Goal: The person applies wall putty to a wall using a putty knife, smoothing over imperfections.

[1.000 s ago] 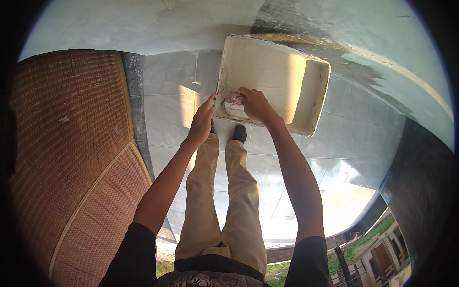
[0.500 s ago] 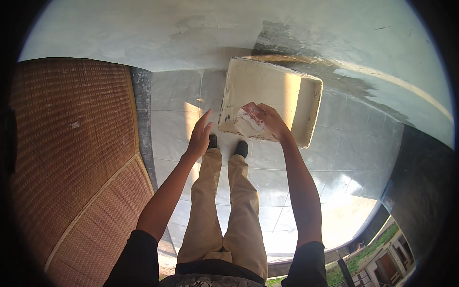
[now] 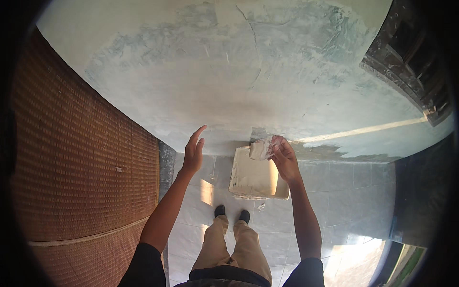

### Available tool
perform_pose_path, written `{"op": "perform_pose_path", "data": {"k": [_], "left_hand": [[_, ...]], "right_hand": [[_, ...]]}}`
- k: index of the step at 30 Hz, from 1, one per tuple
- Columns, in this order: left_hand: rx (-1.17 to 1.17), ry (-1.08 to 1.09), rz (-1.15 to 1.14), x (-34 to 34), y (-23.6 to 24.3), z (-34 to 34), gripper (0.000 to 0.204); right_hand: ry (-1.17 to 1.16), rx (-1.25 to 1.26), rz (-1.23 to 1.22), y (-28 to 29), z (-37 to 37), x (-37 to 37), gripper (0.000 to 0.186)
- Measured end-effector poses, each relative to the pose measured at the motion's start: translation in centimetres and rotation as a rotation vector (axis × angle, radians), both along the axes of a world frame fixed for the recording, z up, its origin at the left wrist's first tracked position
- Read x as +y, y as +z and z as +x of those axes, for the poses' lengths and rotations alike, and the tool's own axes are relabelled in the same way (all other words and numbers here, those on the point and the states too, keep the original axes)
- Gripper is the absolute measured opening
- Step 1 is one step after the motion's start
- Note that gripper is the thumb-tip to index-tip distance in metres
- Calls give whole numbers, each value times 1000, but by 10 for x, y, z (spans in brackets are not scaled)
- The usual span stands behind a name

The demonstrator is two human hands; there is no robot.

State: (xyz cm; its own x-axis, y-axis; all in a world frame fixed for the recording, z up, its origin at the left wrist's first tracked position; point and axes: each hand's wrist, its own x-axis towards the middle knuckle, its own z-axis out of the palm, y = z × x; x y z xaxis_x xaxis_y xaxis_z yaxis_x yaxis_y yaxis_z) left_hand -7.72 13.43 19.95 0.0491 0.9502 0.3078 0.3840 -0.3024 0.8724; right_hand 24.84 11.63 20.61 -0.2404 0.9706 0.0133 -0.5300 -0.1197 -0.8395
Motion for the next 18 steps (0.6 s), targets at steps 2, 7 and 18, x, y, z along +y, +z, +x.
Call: {"op": "perform_pose_path", "data": {"k": [2,7,18], "left_hand": [[40,34,76,11,49,-5,47],[50,69,270,28,157,-29,47],[110,191,568,58,323,-116,48]], "right_hand": [[-23,-20,85,47,-1,12,22],[-123,-56,287,151,-13,35,31],[-255,-193,633,328,-114,59,29]]}}
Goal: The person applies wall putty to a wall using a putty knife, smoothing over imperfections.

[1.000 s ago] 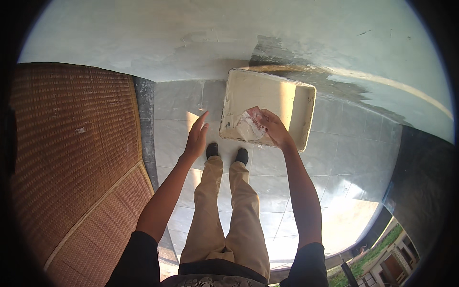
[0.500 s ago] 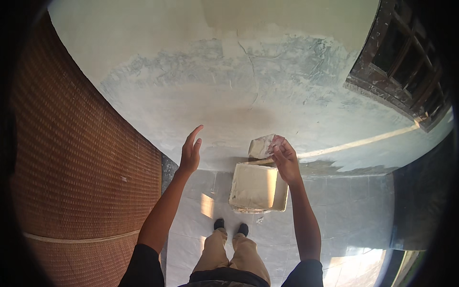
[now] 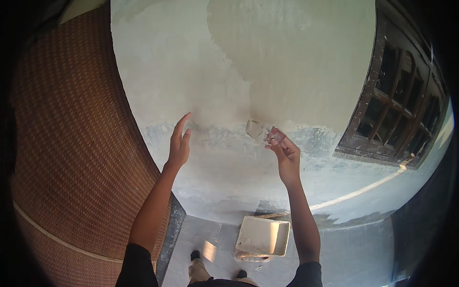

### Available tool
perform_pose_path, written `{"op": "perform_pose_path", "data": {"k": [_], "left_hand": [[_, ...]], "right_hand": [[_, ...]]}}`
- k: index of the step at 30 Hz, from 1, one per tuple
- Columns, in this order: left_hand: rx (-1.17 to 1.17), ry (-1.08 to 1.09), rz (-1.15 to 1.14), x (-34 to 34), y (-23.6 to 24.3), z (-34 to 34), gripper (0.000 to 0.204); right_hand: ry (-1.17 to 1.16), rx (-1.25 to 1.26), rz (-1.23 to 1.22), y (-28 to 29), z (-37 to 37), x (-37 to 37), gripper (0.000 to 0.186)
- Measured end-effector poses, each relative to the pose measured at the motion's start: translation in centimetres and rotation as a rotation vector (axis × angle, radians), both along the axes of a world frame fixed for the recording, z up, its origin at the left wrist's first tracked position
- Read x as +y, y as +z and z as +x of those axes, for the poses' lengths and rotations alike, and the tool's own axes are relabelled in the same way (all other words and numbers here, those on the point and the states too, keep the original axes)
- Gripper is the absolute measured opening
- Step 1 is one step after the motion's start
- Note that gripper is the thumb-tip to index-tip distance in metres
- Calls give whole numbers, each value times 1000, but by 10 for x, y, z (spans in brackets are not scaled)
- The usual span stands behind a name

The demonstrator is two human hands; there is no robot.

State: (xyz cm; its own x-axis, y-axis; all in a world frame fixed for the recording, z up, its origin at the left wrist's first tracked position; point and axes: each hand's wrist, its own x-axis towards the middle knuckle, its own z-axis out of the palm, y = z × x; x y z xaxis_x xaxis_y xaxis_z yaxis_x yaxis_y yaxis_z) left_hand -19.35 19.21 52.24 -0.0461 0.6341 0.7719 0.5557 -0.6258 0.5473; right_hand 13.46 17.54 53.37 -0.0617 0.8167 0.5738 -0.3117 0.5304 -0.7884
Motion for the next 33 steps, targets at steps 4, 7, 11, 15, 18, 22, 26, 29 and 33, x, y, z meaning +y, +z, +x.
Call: {"op": "perform_pose_path", "data": {"k": [4,7,11,15,18,22,26,29,33], "left_hand": [[26,-10,127,26,34,-38,50],[70,-39,252,51,55,-66,51],[146,-52,377,83,90,-92,53],[259,17,539,103,130,-92,56],[297,57,617,113,154,-87,58],[300,95,660,126,167,-82,59],[323,105,655,136,160,-85,59],[369,117,665,139,156,-88,60],[385,140,676,140,155,-90,59]], "right_hand": [[-228,-138,134,34,-56,10,25],[-405,-173,237,53,-97,23,24],[-752,-279,572,79,-138,40,31],[-1000,-333,677,104,-168,46,38],[-1200,-391,850,115,-182,56,43],[-1379,-449,902,114,-186,79,45],[-1511,-605,897,108,-186,94,42],[-1610,-737,868,105,-185,93,45],[-1594,-853,882,106,-177,95,48]]}}
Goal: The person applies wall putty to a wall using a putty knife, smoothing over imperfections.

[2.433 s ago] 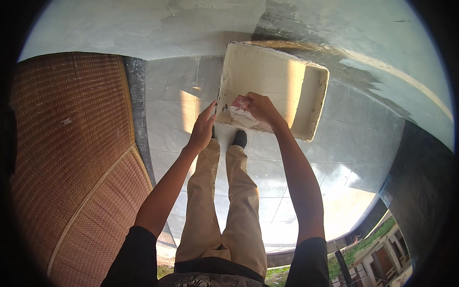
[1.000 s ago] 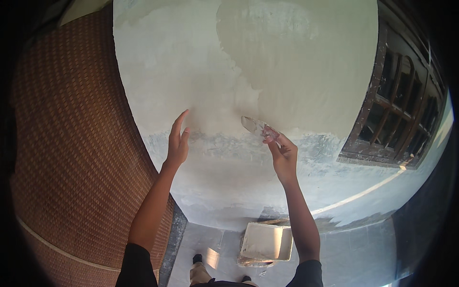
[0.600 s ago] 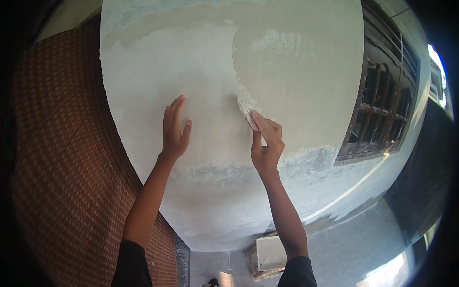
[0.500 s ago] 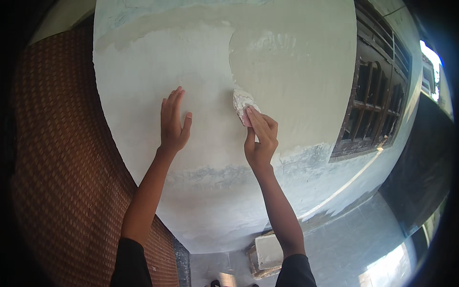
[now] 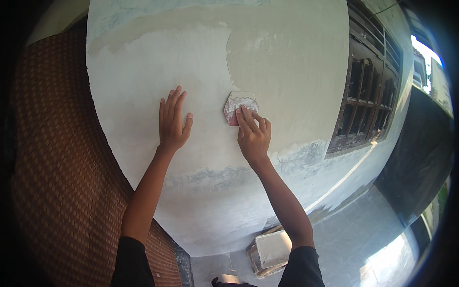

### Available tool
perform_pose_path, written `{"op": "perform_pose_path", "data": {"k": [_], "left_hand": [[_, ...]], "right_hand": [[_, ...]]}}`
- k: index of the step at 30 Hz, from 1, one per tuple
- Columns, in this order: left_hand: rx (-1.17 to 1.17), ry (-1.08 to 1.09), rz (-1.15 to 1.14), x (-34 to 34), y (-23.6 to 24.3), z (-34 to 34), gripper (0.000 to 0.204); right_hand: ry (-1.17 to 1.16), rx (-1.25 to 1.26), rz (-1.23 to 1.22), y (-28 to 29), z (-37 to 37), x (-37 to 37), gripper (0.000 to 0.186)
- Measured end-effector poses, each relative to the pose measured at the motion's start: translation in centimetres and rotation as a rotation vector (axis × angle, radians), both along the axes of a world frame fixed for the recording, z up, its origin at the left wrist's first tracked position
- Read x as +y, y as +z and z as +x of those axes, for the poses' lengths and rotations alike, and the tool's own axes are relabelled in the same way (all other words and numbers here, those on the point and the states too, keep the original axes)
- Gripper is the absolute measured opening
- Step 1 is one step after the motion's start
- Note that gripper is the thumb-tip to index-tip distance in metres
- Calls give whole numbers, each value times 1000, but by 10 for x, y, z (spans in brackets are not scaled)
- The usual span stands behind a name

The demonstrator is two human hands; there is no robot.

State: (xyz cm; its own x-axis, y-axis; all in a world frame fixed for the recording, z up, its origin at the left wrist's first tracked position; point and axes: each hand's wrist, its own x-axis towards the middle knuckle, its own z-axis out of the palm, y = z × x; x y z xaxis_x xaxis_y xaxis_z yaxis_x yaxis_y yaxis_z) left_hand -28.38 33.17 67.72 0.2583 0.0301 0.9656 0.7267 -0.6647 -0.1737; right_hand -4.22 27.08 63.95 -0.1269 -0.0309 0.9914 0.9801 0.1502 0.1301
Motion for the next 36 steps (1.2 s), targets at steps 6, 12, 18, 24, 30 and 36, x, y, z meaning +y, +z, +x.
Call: {"op": "perform_pose_path", "data": {"k": [6,12,18,24,30,36], "left_hand": [[0,40,10,1,-3,4,57],[0,39,16,4,-3,5,57],[1,26,17,4,-2,5,57],[-21,21,20,1,-2,7,57],[-36,13,24,-1,2,11,56],[-38,14,8,-3,7,14,57]], "right_hand": [[-24,-115,-126,8,9,-6,43],[-113,-233,-279,16,15,-7,39],[-218,-355,-325,16,22,-8,41],[-254,-440,-316,3,24,-8,41],[-282,-458,-306,-4,21,-11,39],[-250,-460,-372,-36,21,-16,40]]}}
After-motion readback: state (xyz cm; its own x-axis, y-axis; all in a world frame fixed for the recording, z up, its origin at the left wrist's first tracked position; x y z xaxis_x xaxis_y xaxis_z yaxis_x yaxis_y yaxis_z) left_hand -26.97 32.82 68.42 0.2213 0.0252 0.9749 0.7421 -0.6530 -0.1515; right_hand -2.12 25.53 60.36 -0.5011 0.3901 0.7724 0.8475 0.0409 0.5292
